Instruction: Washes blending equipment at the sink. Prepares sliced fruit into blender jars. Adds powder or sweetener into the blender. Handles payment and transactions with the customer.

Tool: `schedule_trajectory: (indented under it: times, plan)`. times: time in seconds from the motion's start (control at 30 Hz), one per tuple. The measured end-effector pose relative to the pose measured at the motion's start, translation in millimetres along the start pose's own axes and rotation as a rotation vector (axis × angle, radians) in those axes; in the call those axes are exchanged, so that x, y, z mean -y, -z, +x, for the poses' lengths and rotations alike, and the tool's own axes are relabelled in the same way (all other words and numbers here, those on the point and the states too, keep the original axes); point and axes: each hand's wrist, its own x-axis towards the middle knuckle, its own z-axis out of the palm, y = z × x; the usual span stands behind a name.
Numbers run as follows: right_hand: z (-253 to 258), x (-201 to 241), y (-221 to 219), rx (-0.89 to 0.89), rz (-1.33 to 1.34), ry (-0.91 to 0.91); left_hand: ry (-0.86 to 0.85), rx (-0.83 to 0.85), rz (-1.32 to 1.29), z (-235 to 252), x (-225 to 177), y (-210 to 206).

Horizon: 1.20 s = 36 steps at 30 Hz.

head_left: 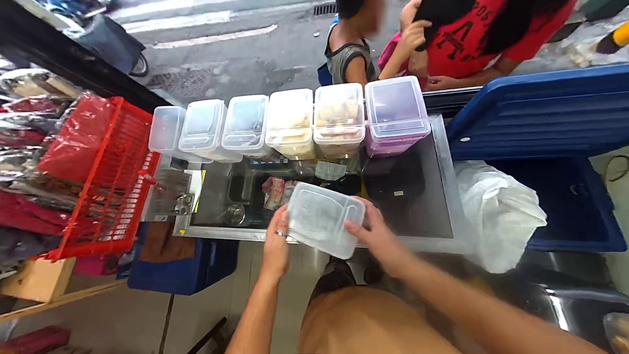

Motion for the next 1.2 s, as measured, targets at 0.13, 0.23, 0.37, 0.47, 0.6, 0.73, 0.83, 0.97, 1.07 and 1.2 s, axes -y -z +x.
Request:
schedule_trajectory:
  times: [0.13,0.23,0.37,0.47,0.6,0.73,0.83,0.97,1.07,1.2]
  plan:
    - [9.3,-7.7,-86.6,0.011,0.095,-0.039,0.120,-0.095,0.122,32.6,-34.8,80.3]
    - [19.6,-11.6,-147.3,0.039,0.054,-0.007,0.154,-0.065,0.200,66.3,-52.8,140.9]
    - [38.1,-2.1,-188.6,0.124,-0.029,-0.070,0.047,0.045,0.537,110.1,-77.2,192.0]
    - [65.5,17.3,-194.0,-0.028,0.066,-0.068,-0.230,0.049,0.844,158.7,-111.7,204.7]
    - [120.2,66.5,-224.9,-0.113,0.341,-0.084,-0.460,0.247,1.014,253.6,-161.7,168.2]
    - [180.6,110.8,-257.0,-0.176,0.716,-0.228,-0.358,0.468,1.302,345.9,-169.5,116.8]
    - [202.2,128.4,-266.8,-0.241,0.823,-0.206,-0.244,0.597,1.369,377.8,-170.1,100.3]
    - [185.3,144.4,-272.1,-0.238,0.859,-0.209,-0.317,0.629,1.258,374.5,-179.0,103.1]
    - [159.8,160.3,-282.0,-0.181,0.849,-0.169,-0.415,0.547,1.198,346.9,-211.2,121.3]
    - [113.0,187.3,-279.4,-0.125,0.844,-0.082,-0.661,0.414,1.176,314.4,-257.6,127.8]
